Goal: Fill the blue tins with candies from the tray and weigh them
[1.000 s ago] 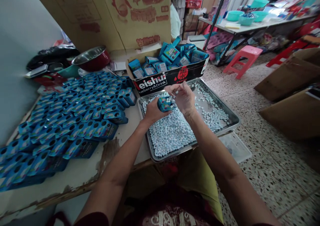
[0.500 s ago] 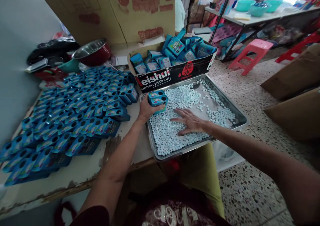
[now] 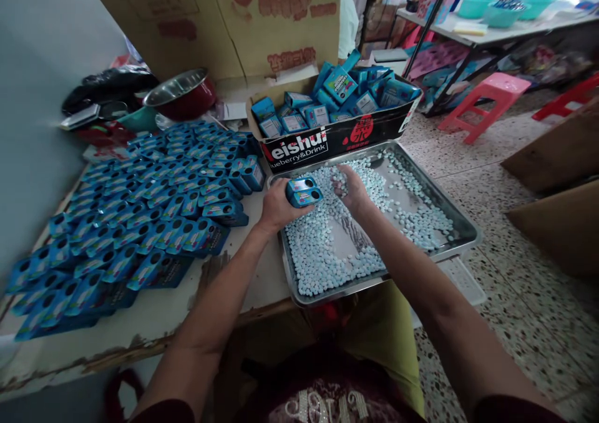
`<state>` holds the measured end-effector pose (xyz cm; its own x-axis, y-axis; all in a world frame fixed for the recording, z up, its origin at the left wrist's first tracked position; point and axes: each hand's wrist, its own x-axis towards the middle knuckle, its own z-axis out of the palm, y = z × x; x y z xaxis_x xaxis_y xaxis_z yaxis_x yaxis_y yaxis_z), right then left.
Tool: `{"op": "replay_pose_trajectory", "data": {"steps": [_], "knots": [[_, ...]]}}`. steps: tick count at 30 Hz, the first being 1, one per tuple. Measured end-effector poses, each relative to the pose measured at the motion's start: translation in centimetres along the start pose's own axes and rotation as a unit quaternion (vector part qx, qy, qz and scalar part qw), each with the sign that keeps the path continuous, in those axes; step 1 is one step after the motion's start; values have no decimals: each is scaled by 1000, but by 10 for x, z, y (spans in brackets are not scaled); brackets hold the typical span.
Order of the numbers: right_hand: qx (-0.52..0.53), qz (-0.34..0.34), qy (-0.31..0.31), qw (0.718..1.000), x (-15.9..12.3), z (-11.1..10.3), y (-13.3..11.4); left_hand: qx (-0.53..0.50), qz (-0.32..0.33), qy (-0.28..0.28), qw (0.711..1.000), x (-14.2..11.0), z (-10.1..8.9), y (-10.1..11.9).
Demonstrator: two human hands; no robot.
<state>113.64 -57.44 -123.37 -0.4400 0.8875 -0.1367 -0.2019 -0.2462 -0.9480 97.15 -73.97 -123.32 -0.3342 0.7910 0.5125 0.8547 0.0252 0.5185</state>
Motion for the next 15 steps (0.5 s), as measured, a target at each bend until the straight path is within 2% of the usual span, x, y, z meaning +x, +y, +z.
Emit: {"op": "replay_pose_trajectory", "data": {"steps": [2,4,9,15], "knots": [[152,3,-69,986,-6,10,-13,3,3,-2,1000,0,1,2],[217,-15,-104,970,-17,21,-25,2,2,-4,1000,0,2,3],[220,-49,-105,969,-42,42,-38,-8,-3,-1,1000,0,6,8],[195,-68,-96,974,-49,47,-47,-16,-25,-16,999,-1,5,13]]}}
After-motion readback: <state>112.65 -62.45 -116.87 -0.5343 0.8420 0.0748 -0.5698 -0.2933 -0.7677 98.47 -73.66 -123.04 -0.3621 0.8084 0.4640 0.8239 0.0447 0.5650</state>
